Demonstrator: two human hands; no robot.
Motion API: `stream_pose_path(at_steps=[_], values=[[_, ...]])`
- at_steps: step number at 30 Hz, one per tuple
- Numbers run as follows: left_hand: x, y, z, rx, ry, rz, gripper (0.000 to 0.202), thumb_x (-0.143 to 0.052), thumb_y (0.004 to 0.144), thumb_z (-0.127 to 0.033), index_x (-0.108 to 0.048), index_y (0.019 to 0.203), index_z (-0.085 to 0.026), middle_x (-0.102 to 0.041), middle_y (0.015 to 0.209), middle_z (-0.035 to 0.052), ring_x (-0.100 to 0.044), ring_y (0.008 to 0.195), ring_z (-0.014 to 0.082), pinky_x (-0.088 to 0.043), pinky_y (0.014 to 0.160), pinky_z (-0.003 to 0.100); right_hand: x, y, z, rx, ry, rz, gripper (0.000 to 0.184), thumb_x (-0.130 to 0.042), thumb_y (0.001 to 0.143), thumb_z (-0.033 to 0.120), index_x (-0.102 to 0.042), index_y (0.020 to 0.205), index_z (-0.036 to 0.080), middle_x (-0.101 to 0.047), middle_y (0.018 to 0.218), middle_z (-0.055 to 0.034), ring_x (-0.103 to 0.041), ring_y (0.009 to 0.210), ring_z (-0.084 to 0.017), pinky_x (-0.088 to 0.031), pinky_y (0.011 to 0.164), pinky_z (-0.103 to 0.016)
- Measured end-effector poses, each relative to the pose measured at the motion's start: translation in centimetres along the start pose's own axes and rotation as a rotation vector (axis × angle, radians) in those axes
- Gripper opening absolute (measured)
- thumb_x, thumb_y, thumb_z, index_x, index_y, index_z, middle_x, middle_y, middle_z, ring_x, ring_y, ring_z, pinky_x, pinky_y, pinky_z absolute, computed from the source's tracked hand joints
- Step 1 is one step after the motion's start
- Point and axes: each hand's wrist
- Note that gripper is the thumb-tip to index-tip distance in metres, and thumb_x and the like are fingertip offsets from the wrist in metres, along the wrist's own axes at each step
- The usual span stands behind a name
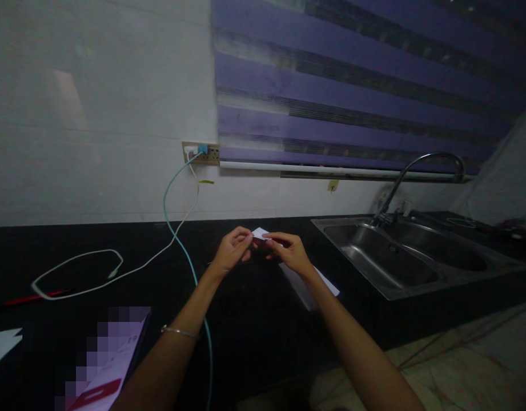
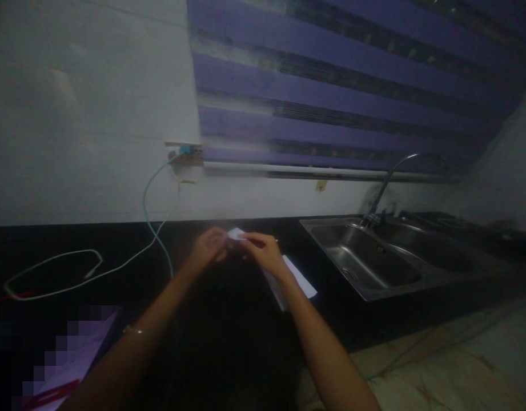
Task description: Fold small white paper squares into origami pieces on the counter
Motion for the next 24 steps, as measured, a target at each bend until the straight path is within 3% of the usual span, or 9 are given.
stream_pose_path(at_steps=[4,9,14,19,24], values=[[-0.1,-0.2,0.0,0.025,0.039,0.012,0.031,-0.068,0.077,-0.042,-0.060,0.090,-0.015,-0.065,0.073,0.0034,-0.050,0.045,0.0067,-0.036,0.039,0.019,0.1,0.1,0.2,0.084,0.026,-0.034,0.023,-0.071,0.074,0.039,-0.075,0.085,0.020,-0.068,0.090,-0.0068,-0.063,0.078,-0.019,-0.059,0.059,-0.031],[0.0,-0.3,0.2,0.034,0.171,0.032,0.025,-0.067,0.077,-0.040,-0.064,0.080,-0.015,-0.066,0.072,0.0040,-0.053,0.052,0.0094,-0.039,0.045,0.020,0.2,0.1,0.3,0.084,-0.024,-0.033,0.024,-0.070,0.075,0.041,-0.074,0.079,0.017,-0.068,0.086,-0.0076,-0.063,0.073,-0.018,-0.057,0.062,-0.032],[-0.6,-0.2,0.6,-0.043,0.288,-0.061,0.022,-0.058,0.084,-0.036,-0.057,0.077,-0.016,-0.063,0.071,0.0026,-0.056,0.060,0.0106,-0.042,0.052,0.020,-0.1,0.1,0.0,0.073,-0.087,-0.045,0.025,-0.068,0.077,0.041,-0.072,0.080,0.016,-0.068,0.085,-0.0075,-0.063,0.068,-0.017,-0.055,0.061,-0.030],[-1.1,0.0,1.5,-0.063,0.268,-0.066,0.020,-0.053,0.087,-0.037,-0.053,0.084,-0.017,-0.060,0.071,0.0005,-0.059,0.067,0.0117,-0.046,0.061,0.022,-0.1,0.1,0.0,0.056,-0.165,-0.046,0.025,-0.067,0.078,0.041,-0.068,0.080,0.016,-0.066,0.074,-0.0045,-0.062,0.058,-0.015,-0.051,0.056,-0.027],[-0.8,0.1,1.5,-0.086,0.198,0.032,0.028,-0.063,0.080,-0.036,-0.058,0.097,-0.016,-0.066,0.091,0.0050,-0.063,0.080,0.0145,-0.050,0.071,0.026,0.0,-0.1,0.4,0.052,-0.147,-0.040,0.027,-0.066,0.079,0.042,-0.069,0.080,0.015,-0.065,0.068,-0.0032,-0.061,0.056,-0.015,-0.050,0.055,-0.026]])
Point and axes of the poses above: each hand's wrist, its own y-axis towards the middle knuckle, its own x-axis out of the back of the hand, z = x × y
